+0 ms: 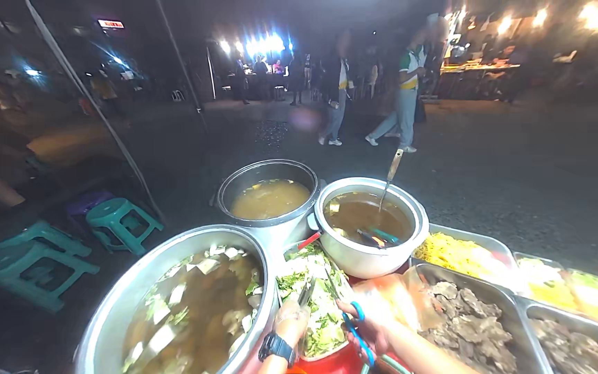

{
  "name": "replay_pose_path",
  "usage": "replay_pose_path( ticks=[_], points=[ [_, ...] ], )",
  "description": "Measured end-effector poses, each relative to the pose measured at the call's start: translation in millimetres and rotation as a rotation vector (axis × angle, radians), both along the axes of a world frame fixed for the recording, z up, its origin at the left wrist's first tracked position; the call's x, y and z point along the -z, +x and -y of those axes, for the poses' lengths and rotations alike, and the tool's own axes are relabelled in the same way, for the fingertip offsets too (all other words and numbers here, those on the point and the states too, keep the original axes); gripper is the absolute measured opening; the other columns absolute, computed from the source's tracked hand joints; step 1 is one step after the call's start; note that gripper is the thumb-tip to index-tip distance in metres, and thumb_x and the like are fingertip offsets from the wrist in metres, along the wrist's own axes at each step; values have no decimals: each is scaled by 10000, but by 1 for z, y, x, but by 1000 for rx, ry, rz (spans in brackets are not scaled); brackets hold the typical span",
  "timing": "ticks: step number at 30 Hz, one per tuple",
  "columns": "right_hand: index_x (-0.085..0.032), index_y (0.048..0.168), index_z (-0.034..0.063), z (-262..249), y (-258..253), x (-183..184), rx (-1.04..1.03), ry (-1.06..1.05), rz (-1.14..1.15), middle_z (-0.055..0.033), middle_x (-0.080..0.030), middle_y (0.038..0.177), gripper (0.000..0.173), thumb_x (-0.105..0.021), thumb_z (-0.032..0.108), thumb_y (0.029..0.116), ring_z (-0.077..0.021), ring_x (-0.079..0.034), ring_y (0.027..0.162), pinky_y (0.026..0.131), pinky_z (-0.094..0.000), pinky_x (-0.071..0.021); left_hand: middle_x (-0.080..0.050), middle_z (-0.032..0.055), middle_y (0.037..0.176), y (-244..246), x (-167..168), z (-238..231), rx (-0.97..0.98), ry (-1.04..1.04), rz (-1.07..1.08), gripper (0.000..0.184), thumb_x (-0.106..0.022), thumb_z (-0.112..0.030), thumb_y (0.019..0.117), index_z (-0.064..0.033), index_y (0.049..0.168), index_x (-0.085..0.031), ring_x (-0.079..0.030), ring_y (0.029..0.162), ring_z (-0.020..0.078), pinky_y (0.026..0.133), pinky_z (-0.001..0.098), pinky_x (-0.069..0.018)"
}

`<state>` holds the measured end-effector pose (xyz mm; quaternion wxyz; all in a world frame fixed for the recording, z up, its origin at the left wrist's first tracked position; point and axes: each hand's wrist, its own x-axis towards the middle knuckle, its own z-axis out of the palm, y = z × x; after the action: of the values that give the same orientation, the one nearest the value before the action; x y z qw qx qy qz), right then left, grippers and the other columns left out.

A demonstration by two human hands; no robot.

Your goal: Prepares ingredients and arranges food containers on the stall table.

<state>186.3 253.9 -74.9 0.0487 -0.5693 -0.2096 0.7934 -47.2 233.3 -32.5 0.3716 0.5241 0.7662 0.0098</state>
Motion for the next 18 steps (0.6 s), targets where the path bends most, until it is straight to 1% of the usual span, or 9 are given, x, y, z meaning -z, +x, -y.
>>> replay_pose_path(
  ticks=[3,4,6,8,9,11,12,15,18],
  points=[
    [-565,1244,105,-10,-4,10,10,-6,-36,-30,-579,741,754,-570,769,888,-146,-570,551,510,-333,-526,-689,188,1144,-16,16,11,-77,14,175,498,-546,-468,1011,-19,1168,-692,-659,1087,320,958,535,-510],
    [-563,1248,103,-15,-7,12,15,-3,-43,-30,-578,745,764,-573,774,882,-149,-568,555,519,-339,-525,-693,169,1066,-19,20,15,-117,16,239,474,-560,-456,1012,-21,1137,-698,-664,1003,298,905,511,-521],
    [-576,1188,107,-25,-15,15,15,1,-45,-26,-570,728,747,-576,784,872,-148,-563,548,518,-338,-524,-652,99,863,-21,24,23,-211,9,374,402,-574,-422,1018,-40,1048,-696,-614,765,218,728,423,-512],
    [-584,1148,111,-33,-21,16,13,7,-31,-19,-552,716,717,-588,773,874,-140,-548,533,506,-324,-516,-557,16,677,-22,24,30,-312,-8,531,310,-570,-362,1024,-76,952,-663,-478,512,118,492,293,-422],
    [-591,1140,110,-35,-23,15,2,26,-11,-18,-549,711,696,-599,757,882,-137,-541,526,503,-320,-512,-536,3,644,-23,21,33,-363,-32,623,279,-565,-326,1033,-76,946,-652,-433,458,94,439,257,-383],
    [-600,1088,114,-33,-23,17,-32,104,37,3,-537,668,574,-623,665,928,-109,-512,486,468,-284,-485,-527,0,633,-24,18,38,-430,-78,767,233,-555,-275,1043,-68,975,-637,-403,425,72,397,217,-350],
    [-601,1021,112,-31,-21,18,-32,143,71,15,-525,633,490,-668,590,938,-93,-495,458,437,-260,-466,-530,1,635,-23,17,40,-440,-97,797,218,-551,-263,1044,-69,991,-635,-404,422,69,391,210,-346],
    [-597,882,116,-24,-12,23,-98,251,196,39,-500,569,388,-741,473,928,-68,-462,423,412,-232,-422,-523,-3,631,-21,13,45,-432,-99,784,208,-555,-264,1043,-76,991,-629,-404,428,70,397,215,-344],
    [-633,933,94,-14,-2,22,-169,363,287,35,-555,585,366,-766,435,919,-70,-496,443,433,-243,-432,-522,-6,632,-18,11,51,-448,-74,798,200,-563,-255,1042,-74,991,-629,-412,432,68,399,214,-350]
  ],
)
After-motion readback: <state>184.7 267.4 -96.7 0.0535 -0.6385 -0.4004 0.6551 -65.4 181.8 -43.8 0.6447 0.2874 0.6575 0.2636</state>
